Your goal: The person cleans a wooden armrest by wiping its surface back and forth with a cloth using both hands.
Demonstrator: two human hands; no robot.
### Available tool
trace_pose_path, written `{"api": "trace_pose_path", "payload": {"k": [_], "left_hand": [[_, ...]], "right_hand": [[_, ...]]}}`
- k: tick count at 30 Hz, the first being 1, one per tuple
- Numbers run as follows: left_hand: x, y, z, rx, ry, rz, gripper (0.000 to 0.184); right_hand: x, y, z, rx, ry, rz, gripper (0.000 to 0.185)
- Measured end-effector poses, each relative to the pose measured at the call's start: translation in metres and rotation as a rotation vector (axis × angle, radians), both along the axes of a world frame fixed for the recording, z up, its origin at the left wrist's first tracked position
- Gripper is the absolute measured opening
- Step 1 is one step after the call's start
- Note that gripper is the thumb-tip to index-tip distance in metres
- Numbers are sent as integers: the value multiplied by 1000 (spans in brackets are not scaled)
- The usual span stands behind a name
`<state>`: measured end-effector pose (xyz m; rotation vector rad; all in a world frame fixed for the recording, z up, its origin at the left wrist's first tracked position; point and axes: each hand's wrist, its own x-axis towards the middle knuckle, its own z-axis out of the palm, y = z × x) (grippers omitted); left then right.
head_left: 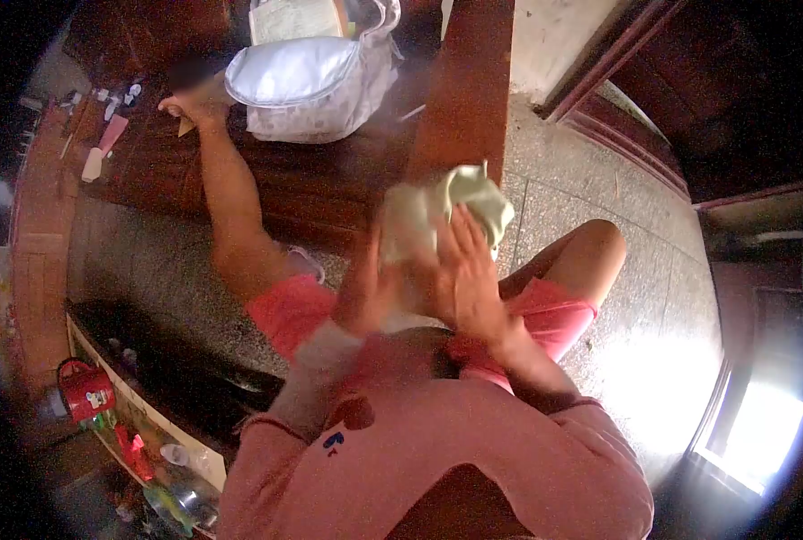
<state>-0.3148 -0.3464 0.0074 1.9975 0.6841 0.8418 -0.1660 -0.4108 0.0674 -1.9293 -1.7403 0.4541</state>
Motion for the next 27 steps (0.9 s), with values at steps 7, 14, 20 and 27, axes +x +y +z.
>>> {"api": "trace_pose_path", "payload": {"k": [7, 14, 20, 27], "left_hand": [[-22, -63, -77, -976, -452, 76, 51], [11, -27, 27, 58, 237, 69, 66], [55, 50, 28, 329, 254, -56, 70], [149, 161, 3, 345, 237, -130, 55]], "right_hand": [[-25, -61, -35, -10, 14, 83, 37], [-2, -45, -12, 43, -156, -35, 47], [45, 26, 25, 8, -49, -36, 46], [135, 120, -37, 451, -419, 12, 44]]}}
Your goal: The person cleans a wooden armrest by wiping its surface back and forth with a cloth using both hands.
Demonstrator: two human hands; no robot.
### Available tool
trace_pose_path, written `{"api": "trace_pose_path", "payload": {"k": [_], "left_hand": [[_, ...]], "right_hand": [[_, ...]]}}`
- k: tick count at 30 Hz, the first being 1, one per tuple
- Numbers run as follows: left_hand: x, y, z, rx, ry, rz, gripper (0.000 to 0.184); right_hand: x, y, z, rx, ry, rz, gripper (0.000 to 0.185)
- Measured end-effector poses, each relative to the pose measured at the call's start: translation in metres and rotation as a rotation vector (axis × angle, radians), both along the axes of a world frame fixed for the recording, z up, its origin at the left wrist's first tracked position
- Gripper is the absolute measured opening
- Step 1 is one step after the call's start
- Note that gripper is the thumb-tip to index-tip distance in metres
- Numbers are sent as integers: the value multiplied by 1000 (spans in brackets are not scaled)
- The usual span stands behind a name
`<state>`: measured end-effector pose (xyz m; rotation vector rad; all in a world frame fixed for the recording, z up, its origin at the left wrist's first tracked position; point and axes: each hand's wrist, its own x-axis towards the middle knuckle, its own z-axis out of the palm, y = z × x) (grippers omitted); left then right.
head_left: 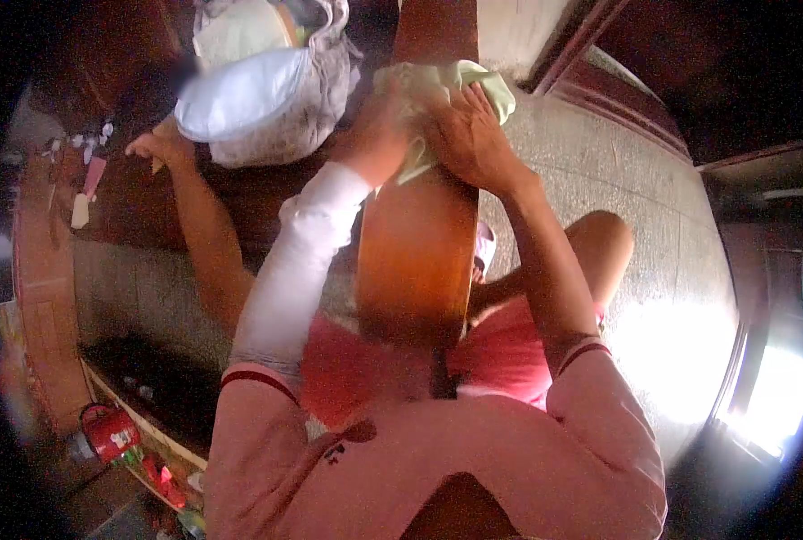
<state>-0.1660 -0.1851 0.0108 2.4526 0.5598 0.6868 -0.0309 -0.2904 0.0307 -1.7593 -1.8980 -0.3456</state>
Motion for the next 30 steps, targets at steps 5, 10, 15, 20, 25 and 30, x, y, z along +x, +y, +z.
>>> {"api": "trace_pose_path", "payload": {"k": [5, 10, 15, 20, 25, 30], "left_hand": [[73, 57, -9, 62, -220, -11, 39], [116, 88, 18, 54, 166, 167, 58], [164, 124, 15, 301, 173, 280, 53], [177, 119, 42, 203, 303, 253, 54], [187, 121, 11, 307, 285, 371, 58], [143, 74, 18, 422, 339, 196, 55]], "right_hand": [[48, 61, -8, -110, 99, -141, 44], [99, 119, -16, -190, 141, -169, 40], [147, 165, -39, 216, -184, -184, 43], [177, 191, -51, 143, 418, -81, 47], [167, 169, -51, 10, 890, 35, 45], [99, 85, -23, -8, 1137, -67, 41]]}}
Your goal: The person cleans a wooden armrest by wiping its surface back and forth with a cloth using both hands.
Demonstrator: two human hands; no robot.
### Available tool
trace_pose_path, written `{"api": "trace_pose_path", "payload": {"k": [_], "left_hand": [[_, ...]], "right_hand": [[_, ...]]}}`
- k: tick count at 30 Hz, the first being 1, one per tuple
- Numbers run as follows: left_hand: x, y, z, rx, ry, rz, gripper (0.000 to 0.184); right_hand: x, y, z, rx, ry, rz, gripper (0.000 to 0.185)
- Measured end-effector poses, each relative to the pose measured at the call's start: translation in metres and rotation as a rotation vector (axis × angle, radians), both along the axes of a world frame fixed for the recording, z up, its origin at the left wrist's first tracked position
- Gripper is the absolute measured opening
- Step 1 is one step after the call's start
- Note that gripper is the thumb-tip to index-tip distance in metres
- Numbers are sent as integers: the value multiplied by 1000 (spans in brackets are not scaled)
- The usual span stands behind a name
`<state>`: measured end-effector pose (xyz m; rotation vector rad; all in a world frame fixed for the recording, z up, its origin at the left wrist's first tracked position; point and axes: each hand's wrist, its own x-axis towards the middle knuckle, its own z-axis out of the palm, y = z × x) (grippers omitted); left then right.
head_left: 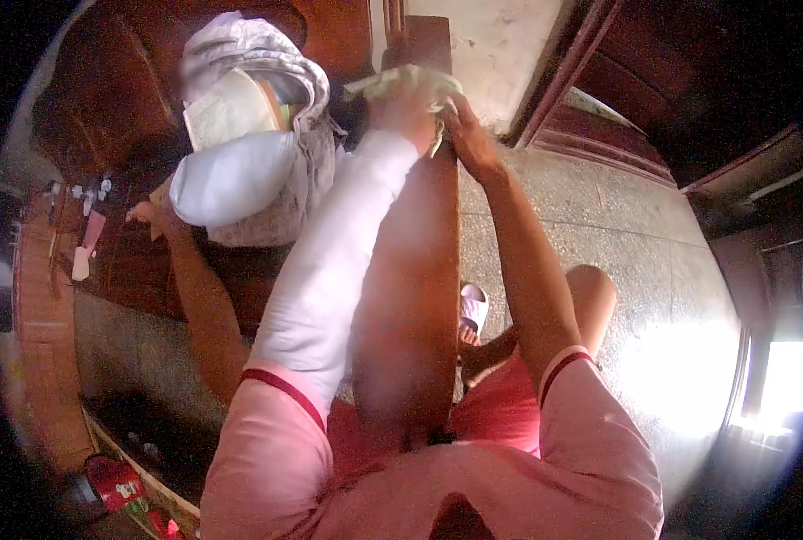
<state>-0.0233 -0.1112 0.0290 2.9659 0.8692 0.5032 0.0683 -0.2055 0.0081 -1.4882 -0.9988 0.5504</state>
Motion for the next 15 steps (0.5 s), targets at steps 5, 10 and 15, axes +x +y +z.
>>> {"api": "trace_pose_path", "payload": {"k": [5, 10, 15], "left_hand": [[-71, -64, 2, -42, 52, -142, 50], [-170, -152, 27, -132, -75, -241, 52], [-239, -230, 41, -245, -122, -190, 62]], "right_hand": [[-68, -85, -8, 60, 175, 146, 45], [-149, -188, 2, -23, 154, 215, 55], [-214, -269, -3, -211, -228, 247, 59]]}}
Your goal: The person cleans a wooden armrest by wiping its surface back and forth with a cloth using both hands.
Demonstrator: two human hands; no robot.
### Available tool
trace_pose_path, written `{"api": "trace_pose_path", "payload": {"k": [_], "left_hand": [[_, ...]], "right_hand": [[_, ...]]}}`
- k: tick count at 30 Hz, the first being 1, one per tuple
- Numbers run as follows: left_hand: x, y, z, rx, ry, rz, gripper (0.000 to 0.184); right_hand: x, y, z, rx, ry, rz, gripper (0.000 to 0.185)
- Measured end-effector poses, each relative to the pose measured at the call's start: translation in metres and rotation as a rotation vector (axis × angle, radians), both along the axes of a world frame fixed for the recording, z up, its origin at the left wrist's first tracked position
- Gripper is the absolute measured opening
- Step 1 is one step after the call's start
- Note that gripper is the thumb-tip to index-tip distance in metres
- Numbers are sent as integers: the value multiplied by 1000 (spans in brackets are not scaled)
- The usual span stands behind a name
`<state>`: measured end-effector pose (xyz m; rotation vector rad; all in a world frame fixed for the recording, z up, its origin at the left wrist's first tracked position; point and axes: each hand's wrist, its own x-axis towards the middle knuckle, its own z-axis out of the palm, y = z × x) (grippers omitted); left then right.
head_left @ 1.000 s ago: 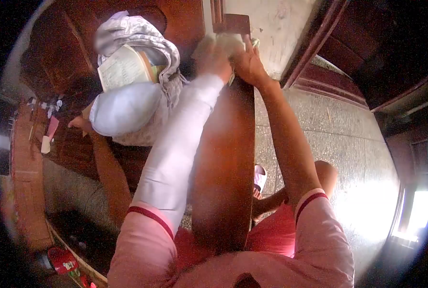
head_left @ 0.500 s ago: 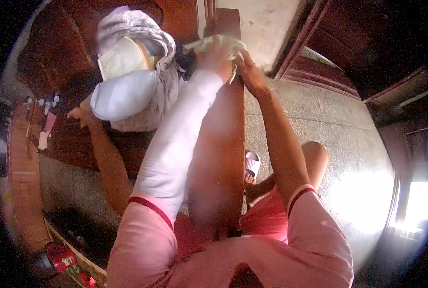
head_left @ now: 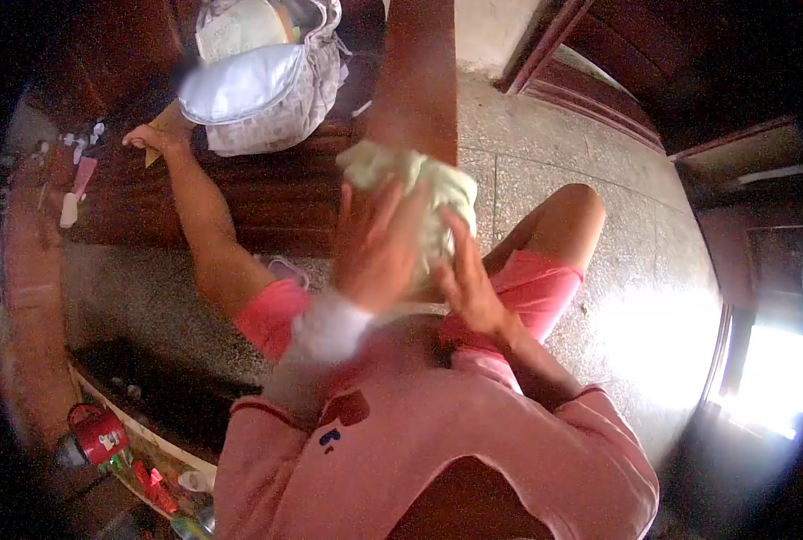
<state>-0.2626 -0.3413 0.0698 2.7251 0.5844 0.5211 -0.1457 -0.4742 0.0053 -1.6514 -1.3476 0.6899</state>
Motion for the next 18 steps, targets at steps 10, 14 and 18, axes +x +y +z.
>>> {"api": "trace_pose_path", "payload": {"k": [10, 14, 18], "left_hand": [[-63, -41, -46, -185, -203, 111, 55], [-46, -28, -6, -281, -259, 117, 62], [-17, -5, -12, -198, -251, 133, 67]], "right_hand": [[-37, -25, 45, -5, -489, -22, 58], [-37, 2, 68, -20, -512, -9, 56], [-18, 41, 52, -37, -695, 22, 57]]}}
